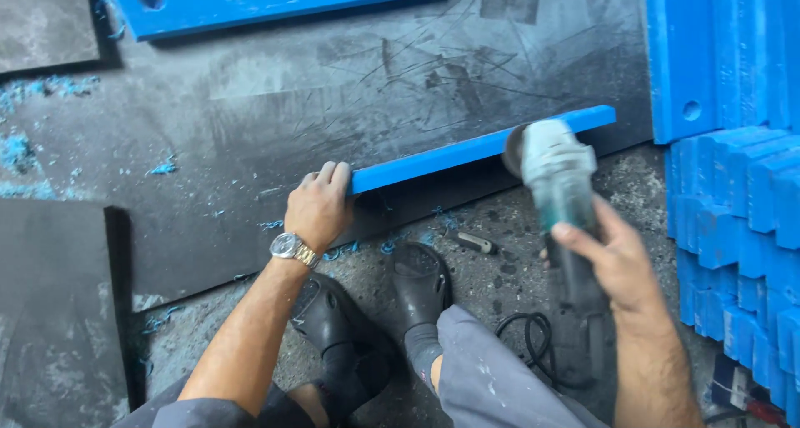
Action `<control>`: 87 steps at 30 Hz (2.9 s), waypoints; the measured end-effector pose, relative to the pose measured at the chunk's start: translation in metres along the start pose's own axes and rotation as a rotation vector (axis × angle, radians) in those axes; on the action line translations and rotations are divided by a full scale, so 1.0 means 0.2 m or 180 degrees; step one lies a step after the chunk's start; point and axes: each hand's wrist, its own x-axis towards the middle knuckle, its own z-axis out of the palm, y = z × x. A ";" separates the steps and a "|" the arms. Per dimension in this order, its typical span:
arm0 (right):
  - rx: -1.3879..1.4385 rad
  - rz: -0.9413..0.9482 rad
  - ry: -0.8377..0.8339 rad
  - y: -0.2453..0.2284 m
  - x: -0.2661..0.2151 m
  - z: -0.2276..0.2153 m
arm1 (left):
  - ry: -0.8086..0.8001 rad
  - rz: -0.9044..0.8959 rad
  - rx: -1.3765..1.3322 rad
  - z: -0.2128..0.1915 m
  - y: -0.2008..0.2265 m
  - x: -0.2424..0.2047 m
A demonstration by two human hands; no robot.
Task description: Grinding and deburring the edges of blue plastic components using an angle grinder and a deburring tool.
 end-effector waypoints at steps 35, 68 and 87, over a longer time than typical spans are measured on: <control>0.1492 -0.1867 0.0170 0.29 -0.61 -0.14 | 0.1487 0.1537 -0.1808 -1.02 1.11 0.15; -0.0440 -0.1995 0.0758 -0.02 -1.00 -0.09 | 0.1362 0.1585 -0.2007 -0.60 1.15 -0.02; -0.0592 -0.1855 0.0717 -0.05 -1.02 -0.02 | 0.1443 0.1612 -0.2177 -0.58 1.16 -0.02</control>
